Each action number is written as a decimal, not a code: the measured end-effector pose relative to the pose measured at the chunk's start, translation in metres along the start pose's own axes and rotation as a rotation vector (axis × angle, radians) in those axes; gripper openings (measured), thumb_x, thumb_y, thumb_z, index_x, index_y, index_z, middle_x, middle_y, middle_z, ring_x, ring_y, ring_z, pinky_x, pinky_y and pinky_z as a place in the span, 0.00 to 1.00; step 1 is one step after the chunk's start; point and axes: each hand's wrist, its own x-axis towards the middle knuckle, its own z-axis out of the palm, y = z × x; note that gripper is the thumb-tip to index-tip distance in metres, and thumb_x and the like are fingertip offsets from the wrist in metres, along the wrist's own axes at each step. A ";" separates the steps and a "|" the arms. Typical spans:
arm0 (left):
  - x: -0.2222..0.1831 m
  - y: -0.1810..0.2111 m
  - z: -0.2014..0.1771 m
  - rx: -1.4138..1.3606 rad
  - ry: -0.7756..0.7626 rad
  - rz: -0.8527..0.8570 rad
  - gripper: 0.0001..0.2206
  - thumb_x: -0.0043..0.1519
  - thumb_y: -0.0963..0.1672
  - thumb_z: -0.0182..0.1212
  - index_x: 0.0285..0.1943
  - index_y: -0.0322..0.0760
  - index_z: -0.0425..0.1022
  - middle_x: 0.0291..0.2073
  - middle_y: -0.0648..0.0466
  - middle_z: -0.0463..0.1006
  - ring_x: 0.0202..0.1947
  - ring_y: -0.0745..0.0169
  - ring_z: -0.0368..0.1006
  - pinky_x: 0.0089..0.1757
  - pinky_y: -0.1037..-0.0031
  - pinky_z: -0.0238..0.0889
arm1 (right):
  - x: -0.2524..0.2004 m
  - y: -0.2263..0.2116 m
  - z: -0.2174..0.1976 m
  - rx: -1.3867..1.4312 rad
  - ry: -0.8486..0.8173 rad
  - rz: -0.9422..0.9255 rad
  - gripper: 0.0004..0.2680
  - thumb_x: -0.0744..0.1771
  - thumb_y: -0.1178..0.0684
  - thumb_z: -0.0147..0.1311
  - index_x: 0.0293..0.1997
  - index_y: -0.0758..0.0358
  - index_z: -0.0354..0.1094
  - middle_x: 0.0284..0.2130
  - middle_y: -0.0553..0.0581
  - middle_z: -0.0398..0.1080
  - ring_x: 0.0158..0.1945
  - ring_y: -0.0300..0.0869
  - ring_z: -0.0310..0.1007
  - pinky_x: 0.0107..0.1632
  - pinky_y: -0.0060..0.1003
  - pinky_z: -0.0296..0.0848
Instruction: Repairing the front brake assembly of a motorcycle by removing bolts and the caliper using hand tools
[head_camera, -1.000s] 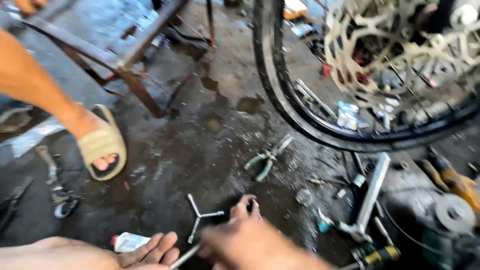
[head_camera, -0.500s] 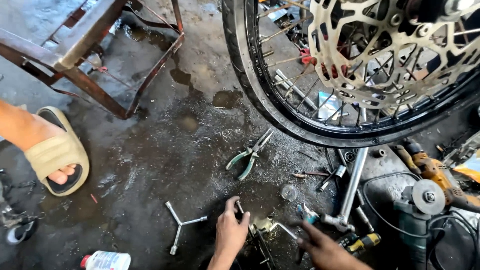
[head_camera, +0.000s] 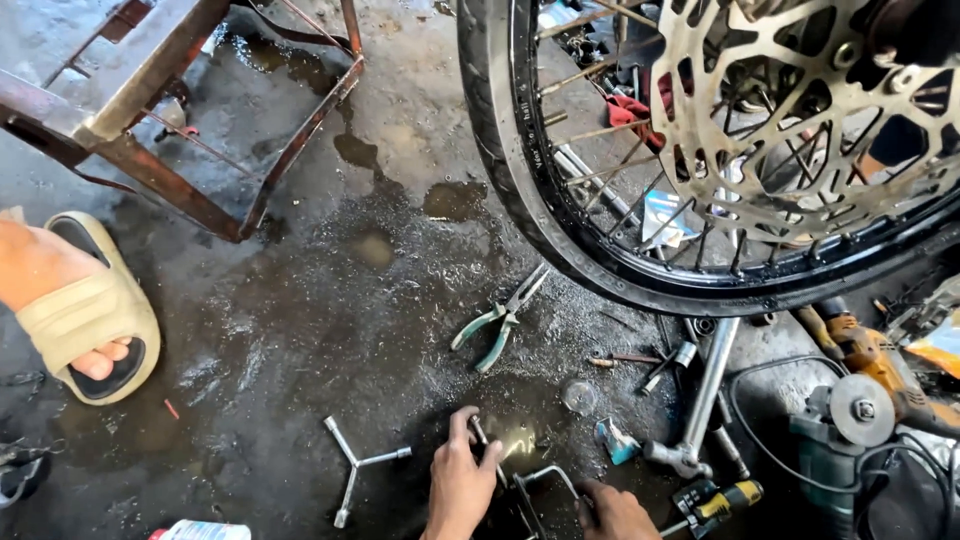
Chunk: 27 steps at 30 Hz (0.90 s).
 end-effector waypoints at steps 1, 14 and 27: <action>0.002 -0.003 0.002 0.007 0.007 0.006 0.26 0.59 0.46 0.68 0.66 0.57 0.63 0.45 0.49 0.83 0.47 0.42 0.81 0.47 0.57 0.71 | -0.006 -0.008 -0.009 -0.044 -0.039 -0.017 0.17 0.67 0.38 0.48 0.66 0.26 0.62 0.51 0.56 0.74 0.60 0.48 0.72 0.64 0.40 0.70; -0.014 -0.020 0.004 -0.066 0.090 0.078 0.22 0.62 0.52 0.62 0.64 0.58 0.63 0.44 0.52 0.83 0.42 0.44 0.83 0.44 0.56 0.71 | -0.028 -0.095 -0.058 -0.546 -0.160 -0.270 0.07 0.65 0.58 0.47 0.44 0.67 0.68 0.43 0.67 0.75 0.48 0.56 0.78 0.50 0.49 0.79; -0.022 -0.020 0.012 -0.070 0.074 0.233 0.23 0.62 0.45 0.63 0.65 0.54 0.60 0.43 0.51 0.86 0.42 0.46 0.83 0.45 0.57 0.72 | -0.040 -0.160 -0.087 -0.744 -0.452 -0.222 0.05 0.62 0.68 0.52 0.34 0.73 0.74 0.31 0.60 0.77 0.29 0.45 0.75 0.26 0.40 0.69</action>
